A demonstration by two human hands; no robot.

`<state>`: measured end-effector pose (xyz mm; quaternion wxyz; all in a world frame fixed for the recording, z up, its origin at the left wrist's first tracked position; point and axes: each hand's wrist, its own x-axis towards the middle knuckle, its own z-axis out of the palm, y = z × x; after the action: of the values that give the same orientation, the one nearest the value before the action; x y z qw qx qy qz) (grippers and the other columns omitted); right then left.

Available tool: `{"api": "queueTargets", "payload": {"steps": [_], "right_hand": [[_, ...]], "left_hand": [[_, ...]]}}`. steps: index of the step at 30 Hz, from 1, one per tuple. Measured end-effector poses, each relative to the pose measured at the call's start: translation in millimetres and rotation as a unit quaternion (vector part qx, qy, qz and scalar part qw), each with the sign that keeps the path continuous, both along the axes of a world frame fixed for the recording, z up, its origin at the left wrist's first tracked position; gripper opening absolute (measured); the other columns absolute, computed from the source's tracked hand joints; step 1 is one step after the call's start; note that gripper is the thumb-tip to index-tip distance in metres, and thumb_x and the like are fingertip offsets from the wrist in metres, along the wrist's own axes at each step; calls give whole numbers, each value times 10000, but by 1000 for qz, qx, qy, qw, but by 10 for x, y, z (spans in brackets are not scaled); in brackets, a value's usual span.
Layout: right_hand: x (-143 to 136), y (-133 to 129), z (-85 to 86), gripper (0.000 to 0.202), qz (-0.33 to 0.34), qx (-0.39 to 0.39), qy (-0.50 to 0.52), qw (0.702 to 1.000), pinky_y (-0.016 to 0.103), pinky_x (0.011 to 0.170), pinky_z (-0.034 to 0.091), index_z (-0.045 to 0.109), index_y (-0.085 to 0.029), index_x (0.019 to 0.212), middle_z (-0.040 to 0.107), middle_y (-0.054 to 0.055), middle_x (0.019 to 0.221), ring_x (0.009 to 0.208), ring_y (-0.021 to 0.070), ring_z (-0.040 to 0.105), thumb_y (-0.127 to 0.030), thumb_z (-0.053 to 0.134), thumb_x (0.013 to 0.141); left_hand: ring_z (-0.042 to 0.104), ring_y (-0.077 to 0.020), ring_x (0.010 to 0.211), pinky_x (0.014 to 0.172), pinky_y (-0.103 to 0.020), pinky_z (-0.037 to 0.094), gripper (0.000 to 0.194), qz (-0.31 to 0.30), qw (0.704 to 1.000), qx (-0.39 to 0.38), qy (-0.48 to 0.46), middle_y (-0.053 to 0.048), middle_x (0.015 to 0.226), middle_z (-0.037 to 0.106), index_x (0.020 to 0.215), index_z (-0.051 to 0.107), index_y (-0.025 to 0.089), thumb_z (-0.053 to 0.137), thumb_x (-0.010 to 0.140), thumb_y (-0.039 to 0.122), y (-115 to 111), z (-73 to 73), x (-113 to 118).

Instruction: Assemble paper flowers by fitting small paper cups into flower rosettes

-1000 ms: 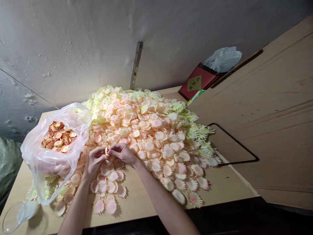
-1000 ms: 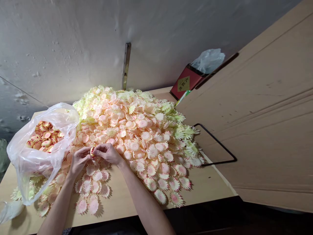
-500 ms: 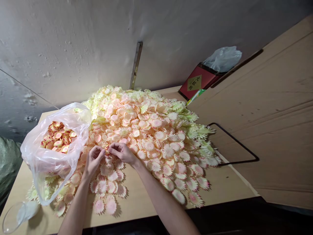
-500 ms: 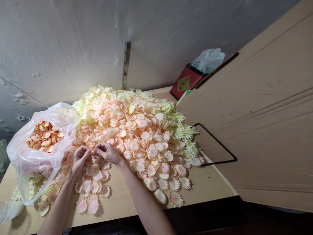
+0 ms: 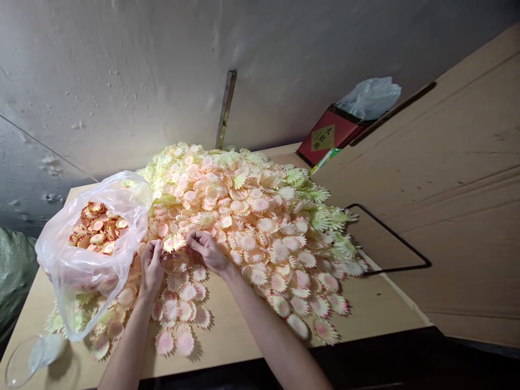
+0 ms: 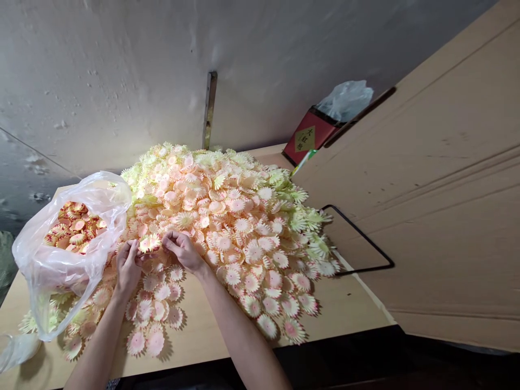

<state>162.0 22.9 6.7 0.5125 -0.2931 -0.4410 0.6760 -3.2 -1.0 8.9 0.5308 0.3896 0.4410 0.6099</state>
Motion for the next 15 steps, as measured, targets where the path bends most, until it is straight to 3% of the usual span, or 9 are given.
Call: {"api": "queueTargets", "payload": {"steps": [4,8,12,15], "right_hand": [[-19,15,-15,357,-22,16,-12,1000,242,575,341,555,-187,741,460,-28,665,608,106,396,-512,699,765],[-38,19,-12,345,-52,45,-75,995,247,564,337,562,-188,747,450,-29,657,599,110,393,-516,660,797],[-47,-2,7,321,-26,57,-94,994,250,569,354,574,-186,750,470,-26,651,594,109,424,-490,631,836],[-59,-33,17,321,6,59,-82,995,253,600,393,593,-184,800,528,-10,697,632,118,479,-502,627,839]], "left_hand": [[378,-64,534,602,-202,510,326,18,1000,6,0,65,624,361,734,472,192,638,826,457,-5,-28,31],[430,-77,561,592,-199,497,322,42,995,29,88,49,656,428,717,483,189,621,839,453,-20,-16,-20],[538,-105,653,628,-195,473,248,67,967,72,236,12,714,561,779,586,171,630,848,406,-60,31,-48],[615,-133,735,676,-218,489,219,41,960,83,263,-39,853,665,841,620,163,620,860,381,-85,33,-15]]}}
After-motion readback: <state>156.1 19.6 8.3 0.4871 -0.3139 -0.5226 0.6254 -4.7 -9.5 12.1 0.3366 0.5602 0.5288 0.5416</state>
